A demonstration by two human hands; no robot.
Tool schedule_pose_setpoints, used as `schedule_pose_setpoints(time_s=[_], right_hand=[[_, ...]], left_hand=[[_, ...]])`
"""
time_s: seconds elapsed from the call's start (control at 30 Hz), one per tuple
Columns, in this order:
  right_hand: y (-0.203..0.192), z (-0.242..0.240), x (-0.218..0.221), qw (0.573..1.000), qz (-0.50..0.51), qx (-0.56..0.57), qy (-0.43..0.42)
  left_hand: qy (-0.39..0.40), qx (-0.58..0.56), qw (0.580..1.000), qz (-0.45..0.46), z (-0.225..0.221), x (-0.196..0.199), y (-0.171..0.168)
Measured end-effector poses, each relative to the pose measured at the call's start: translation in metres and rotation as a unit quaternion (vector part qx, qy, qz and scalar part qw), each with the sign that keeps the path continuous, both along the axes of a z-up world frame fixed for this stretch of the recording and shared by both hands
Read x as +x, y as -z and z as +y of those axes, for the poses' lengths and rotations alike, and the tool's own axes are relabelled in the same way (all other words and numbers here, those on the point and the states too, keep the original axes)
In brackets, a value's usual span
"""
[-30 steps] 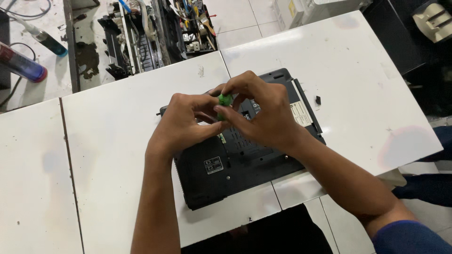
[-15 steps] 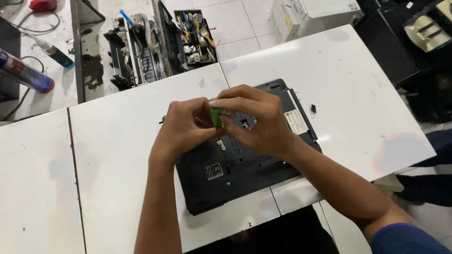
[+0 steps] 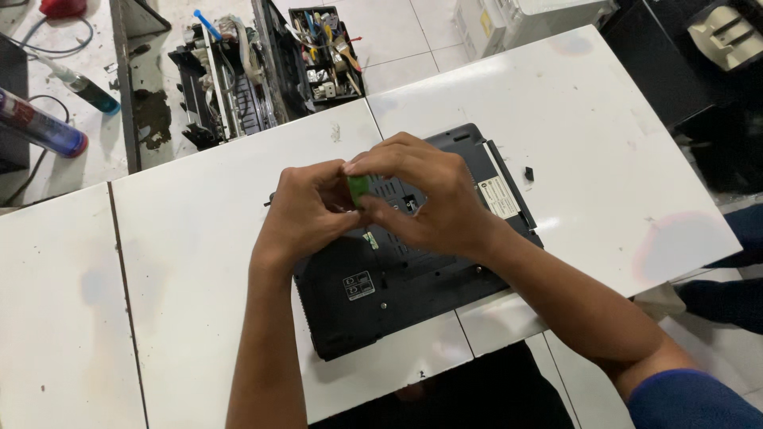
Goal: The person uses a green screwdriver to remove screws from the bottom panel of a laptop. They then lift off the panel to expose the internal components, including RAM slots and a hard drive.
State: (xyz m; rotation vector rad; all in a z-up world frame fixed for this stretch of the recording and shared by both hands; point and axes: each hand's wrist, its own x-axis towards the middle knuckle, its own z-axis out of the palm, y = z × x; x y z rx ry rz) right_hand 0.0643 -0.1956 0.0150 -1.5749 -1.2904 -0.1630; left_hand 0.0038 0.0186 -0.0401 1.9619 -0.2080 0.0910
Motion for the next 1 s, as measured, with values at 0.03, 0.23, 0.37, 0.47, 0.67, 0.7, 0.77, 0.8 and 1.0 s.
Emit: schedule_pose_setpoints(time_s=[0.03,0.23,0.37,0.47,0.67,0.7,0.77,0.8,1.0], right_hand=[[-0.002,-0.001,-0.001,1.0,0.0,0.0,-0.002],[0.006,-0.003,-0.003,0.999,-0.029,-0.013,0.026],[0.006,-0.001,-0.001,1.0,-0.011,-0.008,0.015],[0.005,0.0,0.002,1.0,-0.017,-0.009,0.011],[0.006,0.004,-0.002,0.999,-0.025,-0.02,0.009],[0.006,0.004,-0.003,0.999,-0.021,-0.026,0.012],[0.013,0.002,-0.001,0.999,0.002,-0.03,0.013],[0.017,0.001,0.0,0.999,0.024,-0.034,0.015],[0.006,0.0,0.0,0.998,-0.033,-0.047,0.015]], left_hand=[[-0.002,0.0,1.0,0.0,0.0,0.0,0.006],[0.009,-0.001,1.0,-0.001,-0.009,-0.003,-0.015],[0.034,-0.021,0.999,0.017,-0.01,-0.009,-0.036],[0.015,0.003,1.0,0.008,-0.001,-0.005,-0.013],[-0.019,0.028,0.999,0.004,-0.004,-0.001,-0.005],[-0.01,0.017,1.0,0.016,-0.005,-0.002,-0.009],[-0.001,0.017,1.0,0.021,-0.009,-0.006,-0.022],[0.009,0.016,1.0,0.025,-0.011,-0.008,-0.029],[-0.033,0.033,0.999,-0.004,-0.001,0.003,0.011]])
